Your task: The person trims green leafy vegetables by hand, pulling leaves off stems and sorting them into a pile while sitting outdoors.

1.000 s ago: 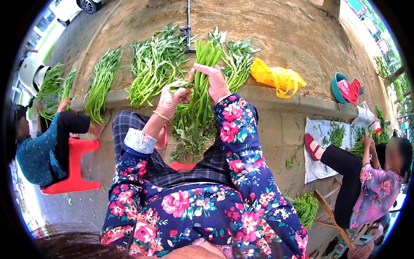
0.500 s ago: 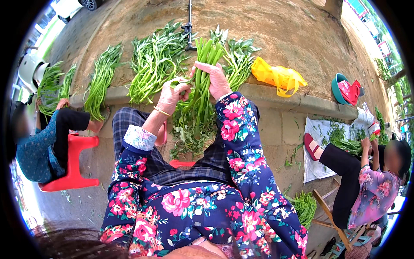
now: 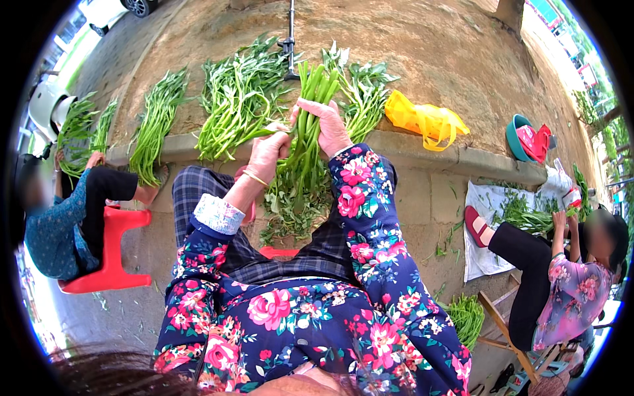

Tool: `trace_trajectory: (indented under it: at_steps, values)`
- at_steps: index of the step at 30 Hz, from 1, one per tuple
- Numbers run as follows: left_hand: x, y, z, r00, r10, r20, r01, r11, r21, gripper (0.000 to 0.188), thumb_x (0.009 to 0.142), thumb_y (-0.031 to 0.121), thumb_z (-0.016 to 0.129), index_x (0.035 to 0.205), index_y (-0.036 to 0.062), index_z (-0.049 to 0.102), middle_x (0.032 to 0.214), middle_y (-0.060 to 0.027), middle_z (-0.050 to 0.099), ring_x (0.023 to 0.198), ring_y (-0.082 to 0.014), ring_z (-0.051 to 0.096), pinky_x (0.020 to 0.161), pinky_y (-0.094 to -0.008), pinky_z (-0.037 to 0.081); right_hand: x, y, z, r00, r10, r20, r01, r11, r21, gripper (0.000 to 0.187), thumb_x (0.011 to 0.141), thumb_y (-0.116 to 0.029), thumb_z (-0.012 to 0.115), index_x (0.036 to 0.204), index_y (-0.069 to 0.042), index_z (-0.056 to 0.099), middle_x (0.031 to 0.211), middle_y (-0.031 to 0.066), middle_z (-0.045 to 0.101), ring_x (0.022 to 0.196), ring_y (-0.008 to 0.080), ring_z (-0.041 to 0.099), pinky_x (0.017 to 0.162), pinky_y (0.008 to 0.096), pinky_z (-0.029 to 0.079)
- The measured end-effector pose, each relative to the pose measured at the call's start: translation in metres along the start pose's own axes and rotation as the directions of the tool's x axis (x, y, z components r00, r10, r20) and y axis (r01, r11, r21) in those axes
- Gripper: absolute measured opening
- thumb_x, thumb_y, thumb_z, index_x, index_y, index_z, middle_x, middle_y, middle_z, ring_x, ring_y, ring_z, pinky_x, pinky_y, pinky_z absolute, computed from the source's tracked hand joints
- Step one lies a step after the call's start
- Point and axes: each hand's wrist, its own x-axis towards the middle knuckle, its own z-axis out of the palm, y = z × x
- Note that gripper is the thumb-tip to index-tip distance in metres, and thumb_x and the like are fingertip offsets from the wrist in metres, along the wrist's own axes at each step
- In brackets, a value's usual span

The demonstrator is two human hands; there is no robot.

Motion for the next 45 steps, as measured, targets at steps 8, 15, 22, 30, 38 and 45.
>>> trace_trajectory:
  at_steps: [8, 15, 22, 30, 38, 45]
  values:
    - [-0.001, 0.002, -0.028, 0.909, 0.034, 0.415, -0.194, 0.917, 0.349, 0.013, 0.069, 0.01, 0.055, 0.077, 0.0, 0.061, 0.066, -0.0021, 0.056, 0.061, -0.0107, 0.051, 0.059, -0.0235, 0.042, 0.0, -0.006, -0.009, 0.999, -0.04, -0.02, 0.041, 0.998, 0.046, 0.013, 0.082, -0.01, 0.058, 0.089, 0.001, 0.055, 0.077, 0.0092, 0.057, 0.07, 0.02, 0.057, 0.065, 0.0297, 0.048]
    - [0.002, 0.004, -0.072, 0.955, -0.028, 0.294, -0.175, 0.747, 0.641, 0.02, 0.082, 0.015, 0.051, 0.092, 0.0024, 0.063, 0.076, -0.0029, 0.063, 0.071, -0.0094, 0.057, 0.066, -0.0226, 0.044, 0.001, -0.007, -0.008, 0.996, -0.056, -0.066, 0.057, 0.998, 0.003, 0.01, 0.081, -0.009, 0.058, 0.083, 0.0, 0.056, 0.072, 0.009, 0.059, 0.062, 0.0191, 0.059, 0.058, 0.0292, 0.049]
    - [-0.004, 0.013, -0.06, 0.937, -0.242, 0.254, 0.176, 0.95, 0.258, 0.035, 0.09, 0.033, 0.05, 0.107, 0.0038, 0.055, 0.087, -0.0064, 0.062, 0.075, -0.0133, 0.061, 0.064, -0.0225, 0.048, 0.0, -0.006, -0.003, 0.994, -0.07, -0.086, 0.068, 0.997, -0.024, 0.01, 0.081, -0.01, 0.058, 0.081, 0.0, 0.056, 0.069, 0.0088, 0.06, 0.06, 0.018, 0.06, 0.056, 0.0277, 0.048]
    - [-0.008, 0.018, -0.052, 0.913, -0.254, 0.318, 0.215, 0.965, 0.153, 0.019, 0.087, 0.014, 0.053, 0.101, 0.0027, 0.06, 0.07, 0.0017, 0.058, 0.059, -0.0069, 0.053, 0.057, -0.0195, 0.042, 0.004, -0.007, -0.019, 0.998, -0.006, -0.059, 0.008, 0.999, 0.042, 0.013, 0.081, -0.008, 0.058, 0.089, 0.001, 0.054, 0.077, 0.0097, 0.057, 0.07, 0.0196, 0.056, 0.066, 0.0306, 0.048]
    - [-0.006, 0.015, -0.058, 0.912, -0.234, 0.336, 0.125, 0.94, 0.317, 0.022, 0.087, 0.01, 0.048, 0.104, 0.0008, 0.06, 0.068, 0.0022, 0.055, 0.06, -0.0051, 0.052, 0.057, -0.0179, 0.042, 0.006, -0.008, -0.021, 0.998, -0.039, -0.044, 0.041, 0.998, 0.049, 0.013, 0.081, -0.008, 0.058, 0.09, 0.002, 0.055, 0.078, 0.0104, 0.057, 0.071, 0.0208, 0.056, 0.067, 0.0303, 0.048]
    - [-0.005, 0.014, -0.062, 0.918, -0.198, 0.344, 0.059, 0.925, 0.376, 0.023, 0.083, 0.008, 0.046, 0.098, 0.0006, 0.062, 0.068, 0.0015, 0.058, 0.058, -0.0042, 0.052, 0.054, -0.0169, 0.042, 0.005, -0.01, -0.017, 0.994, -0.063, -0.085, 0.071, 0.993, 0.095, 0.01, 0.079, -0.005, 0.059, 0.086, 0.001, 0.054, 0.072, 0.011, 0.059, 0.064, 0.0217, 0.059, 0.058, 0.031, 0.051]
